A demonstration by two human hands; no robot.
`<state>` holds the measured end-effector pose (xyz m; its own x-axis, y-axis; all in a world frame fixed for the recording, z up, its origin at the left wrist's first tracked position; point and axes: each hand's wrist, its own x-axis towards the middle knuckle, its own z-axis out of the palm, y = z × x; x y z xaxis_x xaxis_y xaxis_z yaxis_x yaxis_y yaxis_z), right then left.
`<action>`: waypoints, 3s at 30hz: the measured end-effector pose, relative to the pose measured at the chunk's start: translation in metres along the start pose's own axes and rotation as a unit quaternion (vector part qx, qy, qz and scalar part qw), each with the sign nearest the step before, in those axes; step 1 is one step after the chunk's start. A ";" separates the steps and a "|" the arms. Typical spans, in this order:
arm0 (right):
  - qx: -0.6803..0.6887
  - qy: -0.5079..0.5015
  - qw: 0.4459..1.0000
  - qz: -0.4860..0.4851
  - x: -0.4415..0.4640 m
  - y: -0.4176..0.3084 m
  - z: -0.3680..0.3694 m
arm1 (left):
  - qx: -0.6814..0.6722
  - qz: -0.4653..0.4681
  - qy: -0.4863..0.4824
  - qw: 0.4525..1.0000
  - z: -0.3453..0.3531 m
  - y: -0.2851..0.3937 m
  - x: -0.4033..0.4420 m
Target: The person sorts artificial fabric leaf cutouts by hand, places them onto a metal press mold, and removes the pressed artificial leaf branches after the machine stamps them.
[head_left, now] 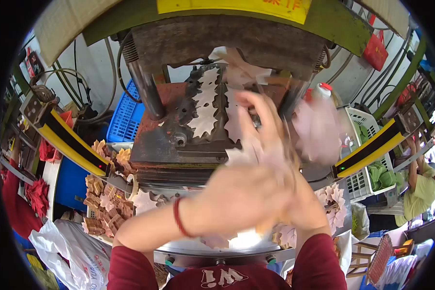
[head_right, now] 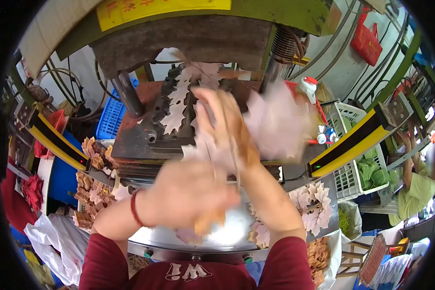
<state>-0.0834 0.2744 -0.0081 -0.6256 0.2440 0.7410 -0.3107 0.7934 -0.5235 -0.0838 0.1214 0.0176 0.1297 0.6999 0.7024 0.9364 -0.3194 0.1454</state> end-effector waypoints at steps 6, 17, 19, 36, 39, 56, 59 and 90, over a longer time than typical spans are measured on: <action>-0.226 -0.061 0.970 -0.063 -0.028 0.031 0.003 | -0.110 0.008 -0.122 0.986 0.005 0.057 -0.062; -0.092 0.047 0.988 0.111 -0.183 -0.011 -0.069 | 0.041 -0.351 -0.078 0.932 0.012 0.114 -0.224; -0.109 0.019 0.985 0.130 -0.235 -0.025 -0.078 | 0.118 -0.362 -0.090 0.920 0.024 0.117 -0.246; -0.261 -0.107 0.957 0.070 -0.306 -0.045 -0.065 | 0.222 -0.320 0.002 0.921 0.053 0.112 -0.275; -0.269 -0.104 0.955 0.069 -0.306 -0.046 -0.065 | 0.221 -0.319 0.000 0.921 0.053 0.112 -0.274; -0.170 -0.066 0.975 0.124 -0.306 -0.043 -0.069 | 0.155 -0.317 -0.028 0.935 0.037 0.115 -0.254; -0.089 -0.045 0.985 0.141 -0.280 -0.055 -0.083 | 0.138 -0.265 -0.044 0.953 0.009 0.118 -0.210; -0.178 -0.179 0.897 0.363 -0.254 0.083 -0.275 | -0.098 -0.314 -0.212 0.920 0.213 0.067 -0.015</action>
<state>0.2469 0.4319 -0.1241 -0.7799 0.6245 0.0424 0.4809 0.6412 -0.5980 0.0460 0.2256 -0.1315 -0.2615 0.9591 0.1079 0.7985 0.1522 0.5824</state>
